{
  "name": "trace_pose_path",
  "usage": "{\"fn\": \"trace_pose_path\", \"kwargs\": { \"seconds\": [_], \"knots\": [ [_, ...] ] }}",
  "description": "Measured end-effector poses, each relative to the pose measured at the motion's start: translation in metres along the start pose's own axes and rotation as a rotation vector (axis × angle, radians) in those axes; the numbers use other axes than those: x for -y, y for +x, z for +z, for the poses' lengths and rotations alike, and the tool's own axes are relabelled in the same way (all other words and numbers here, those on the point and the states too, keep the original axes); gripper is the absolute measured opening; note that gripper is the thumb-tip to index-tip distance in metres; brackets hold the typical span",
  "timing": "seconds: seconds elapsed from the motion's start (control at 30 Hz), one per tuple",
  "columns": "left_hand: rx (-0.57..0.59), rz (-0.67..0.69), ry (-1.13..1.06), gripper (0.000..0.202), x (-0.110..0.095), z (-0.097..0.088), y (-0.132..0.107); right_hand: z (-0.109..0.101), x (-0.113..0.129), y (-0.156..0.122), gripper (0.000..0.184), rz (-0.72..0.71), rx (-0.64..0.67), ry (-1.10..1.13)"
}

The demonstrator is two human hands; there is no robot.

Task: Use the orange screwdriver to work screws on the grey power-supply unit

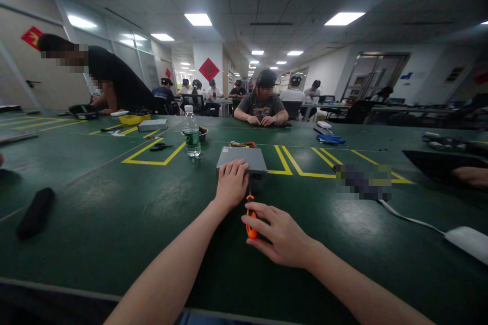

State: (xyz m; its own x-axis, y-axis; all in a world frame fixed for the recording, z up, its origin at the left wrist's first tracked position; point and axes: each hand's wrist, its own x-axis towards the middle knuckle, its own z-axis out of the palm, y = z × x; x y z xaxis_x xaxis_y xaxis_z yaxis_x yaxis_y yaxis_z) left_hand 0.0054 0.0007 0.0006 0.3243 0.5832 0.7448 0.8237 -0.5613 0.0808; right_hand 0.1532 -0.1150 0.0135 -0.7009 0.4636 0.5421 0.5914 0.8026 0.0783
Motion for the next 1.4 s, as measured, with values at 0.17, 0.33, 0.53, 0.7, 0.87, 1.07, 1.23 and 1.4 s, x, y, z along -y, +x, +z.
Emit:
{"fn": "trace_pose_path", "kwargs": {
  "seconds": [0.17, 0.33, 0.53, 0.7, 0.87, 1.07, 1.23, 1.4],
  "knots": [
    [0.008, 0.0, -0.002, 0.028, 0.0003, -0.0002, -0.0001, 0.0047, -0.0022, -0.0026, 0.024, 0.069, -0.11, 0.043],
    [0.011, -0.001, -0.009, 0.028, 0.0006, -0.0003, -0.0002, -0.0014, 0.0017, -0.0028, 0.036, 0.08, 0.043, 0.065],
    [0.009, -0.005, -0.012, 0.028, 0.0006, -0.0009, -0.0002, 0.0, -0.0012, -0.0013, 0.03, 0.032, -0.035, 0.029],
    [0.009, -0.003, -0.012, 0.028, -0.0002, -0.0019, -0.0003, -0.0001, -0.0004, -0.003, 0.029, 0.093, -0.052, 0.094],
    [0.005, -0.001, -0.012, 0.028, -0.0007, -0.003, 0.0, -0.0021, 0.0024, -0.002, 0.038, 0.038, 0.053, 0.032],
    [0.016, -0.004, -0.008, 0.028, 0.0006, -0.001, -0.0005, 0.0035, -0.0032, -0.0017, 0.031, 0.057, -0.125, 0.029],
    [0.018, 0.001, -0.005, 0.028, 0.0006, -0.0006, -0.0004, -0.001, -0.0013, -0.0045, 0.038, 0.084, -0.064, 0.049],
    [0.01, -0.007, -0.013, 0.028, -0.0002, -0.0012, -0.0001, -0.0021, 0.0004, -0.0025, 0.031, 0.002, -0.053, 0.001]
  ]
}}
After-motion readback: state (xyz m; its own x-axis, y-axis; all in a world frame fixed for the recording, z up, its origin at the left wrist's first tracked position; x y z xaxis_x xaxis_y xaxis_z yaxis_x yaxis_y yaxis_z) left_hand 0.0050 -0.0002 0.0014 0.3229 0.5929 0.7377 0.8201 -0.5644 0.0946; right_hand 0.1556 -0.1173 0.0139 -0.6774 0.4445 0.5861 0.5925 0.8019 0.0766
